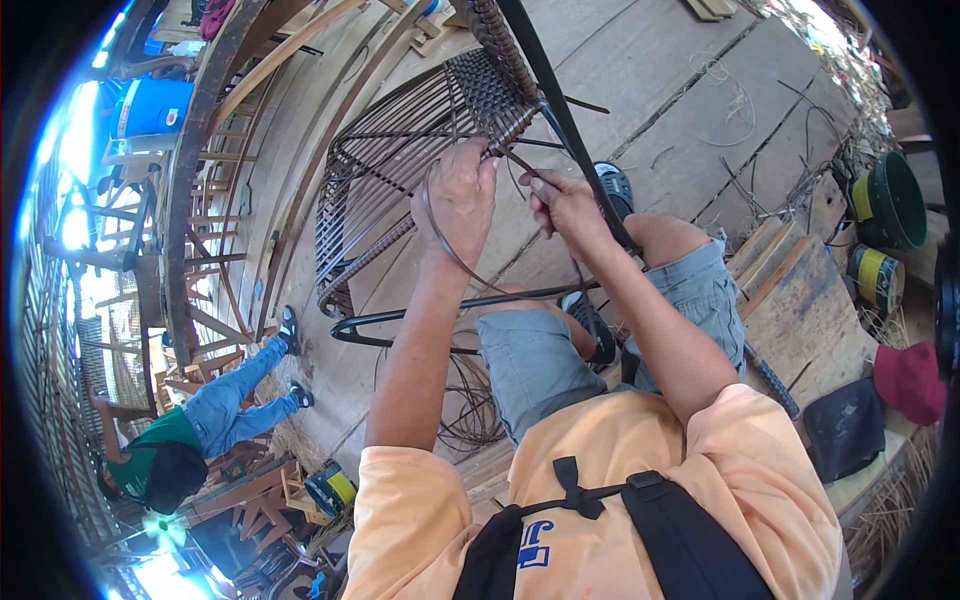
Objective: The person is weaving synthetic rattan strips onto a metal chair frame to form the seat and backrest.
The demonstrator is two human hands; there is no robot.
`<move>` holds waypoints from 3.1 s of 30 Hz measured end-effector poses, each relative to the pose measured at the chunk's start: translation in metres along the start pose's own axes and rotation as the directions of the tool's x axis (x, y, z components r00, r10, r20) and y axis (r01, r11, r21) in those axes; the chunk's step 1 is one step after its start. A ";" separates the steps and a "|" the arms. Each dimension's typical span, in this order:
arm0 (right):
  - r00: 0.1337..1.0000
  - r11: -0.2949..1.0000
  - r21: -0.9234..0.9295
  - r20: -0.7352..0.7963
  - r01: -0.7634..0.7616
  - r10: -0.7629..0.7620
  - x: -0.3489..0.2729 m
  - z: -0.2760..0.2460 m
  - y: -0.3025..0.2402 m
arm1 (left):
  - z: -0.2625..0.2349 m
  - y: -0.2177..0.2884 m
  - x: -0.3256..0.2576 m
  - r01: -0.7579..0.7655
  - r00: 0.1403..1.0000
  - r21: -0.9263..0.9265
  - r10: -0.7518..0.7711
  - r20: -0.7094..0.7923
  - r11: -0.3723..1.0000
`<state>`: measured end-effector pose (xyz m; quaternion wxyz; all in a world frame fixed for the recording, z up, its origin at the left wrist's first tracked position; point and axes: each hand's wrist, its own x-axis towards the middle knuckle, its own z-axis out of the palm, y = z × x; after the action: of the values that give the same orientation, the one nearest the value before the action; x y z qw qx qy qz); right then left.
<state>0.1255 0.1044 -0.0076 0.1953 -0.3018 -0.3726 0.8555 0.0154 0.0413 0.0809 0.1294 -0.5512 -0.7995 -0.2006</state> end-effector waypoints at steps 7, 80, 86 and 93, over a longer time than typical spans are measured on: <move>0.990 0.979 0.205 -0.132 -0.018 0.045 -0.008 0.001 0.011 | 0.005 -0.009 0.001 -0.080 0.996 -0.006 0.080 -0.043 0.997; 0.895 0.806 -0.589 -0.325 0.061 -0.305 0.206 0.017 0.039 | 0.005 -0.023 0.006 -0.090 0.992 0.197 0.105 -0.070 0.976; 0.903 0.818 -0.560 -0.274 0.129 -0.330 0.264 0.007 0.103 | 0.029 -0.039 -0.065 -0.112 0.963 0.053 0.095 0.254 0.992; 0.797 0.766 -0.547 -0.267 0.337 -0.542 0.281 -0.014 0.092 | 0.076 -0.060 0.018 -0.019 0.976 0.021 0.014 0.219 1.000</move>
<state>-0.0842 0.2091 -0.1889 0.3888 -0.4142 -0.5813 0.5826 -0.0459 0.0728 0.0103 0.0486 -0.5751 -0.8065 -0.1284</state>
